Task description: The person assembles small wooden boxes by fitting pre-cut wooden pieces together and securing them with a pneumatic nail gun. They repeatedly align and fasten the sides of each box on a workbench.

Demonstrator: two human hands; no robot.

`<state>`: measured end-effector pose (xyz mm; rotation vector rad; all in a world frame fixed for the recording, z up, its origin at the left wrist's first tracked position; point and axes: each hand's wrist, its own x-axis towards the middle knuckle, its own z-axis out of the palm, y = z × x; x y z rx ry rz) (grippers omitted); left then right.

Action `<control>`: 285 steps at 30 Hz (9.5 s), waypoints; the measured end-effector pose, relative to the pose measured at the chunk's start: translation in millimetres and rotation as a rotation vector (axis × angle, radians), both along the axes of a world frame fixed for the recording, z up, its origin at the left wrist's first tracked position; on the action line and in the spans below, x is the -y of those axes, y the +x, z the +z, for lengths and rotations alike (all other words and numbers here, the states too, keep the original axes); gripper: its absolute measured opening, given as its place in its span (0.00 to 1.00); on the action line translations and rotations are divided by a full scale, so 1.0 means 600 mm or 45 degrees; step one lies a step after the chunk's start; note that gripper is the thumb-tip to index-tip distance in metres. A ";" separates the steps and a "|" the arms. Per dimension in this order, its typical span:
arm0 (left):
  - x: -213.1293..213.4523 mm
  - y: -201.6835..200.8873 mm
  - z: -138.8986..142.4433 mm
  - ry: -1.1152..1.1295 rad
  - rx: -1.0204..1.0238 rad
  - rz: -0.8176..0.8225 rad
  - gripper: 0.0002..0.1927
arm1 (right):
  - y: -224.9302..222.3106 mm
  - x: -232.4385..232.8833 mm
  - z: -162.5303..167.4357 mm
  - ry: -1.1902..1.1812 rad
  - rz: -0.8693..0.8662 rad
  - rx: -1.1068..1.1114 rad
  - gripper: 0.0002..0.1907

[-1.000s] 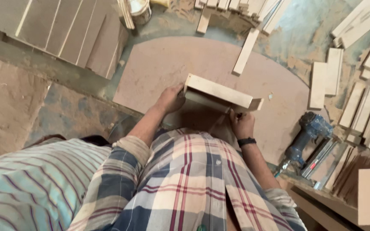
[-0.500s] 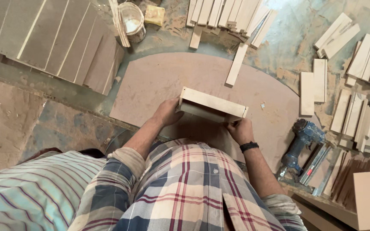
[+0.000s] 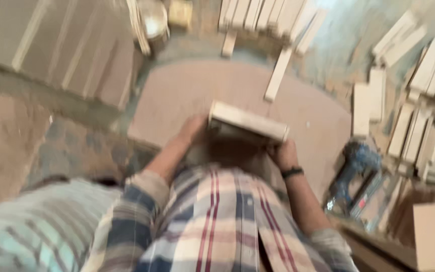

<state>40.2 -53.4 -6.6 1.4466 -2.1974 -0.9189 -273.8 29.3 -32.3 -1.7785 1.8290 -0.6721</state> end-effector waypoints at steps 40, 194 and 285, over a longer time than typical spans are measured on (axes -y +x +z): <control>0.073 -0.046 -0.032 0.937 -1.320 0.182 0.42 | 0.065 0.126 -0.055 0.296 -0.199 2.041 0.37; -0.008 -0.005 0.031 0.101 0.057 0.086 0.16 | 0.018 -0.044 -0.010 -0.115 -0.926 1.305 0.07; -0.014 0.010 -0.014 -0.115 -0.017 0.008 0.28 | 0.004 -0.019 -0.001 0.077 -0.045 0.272 0.14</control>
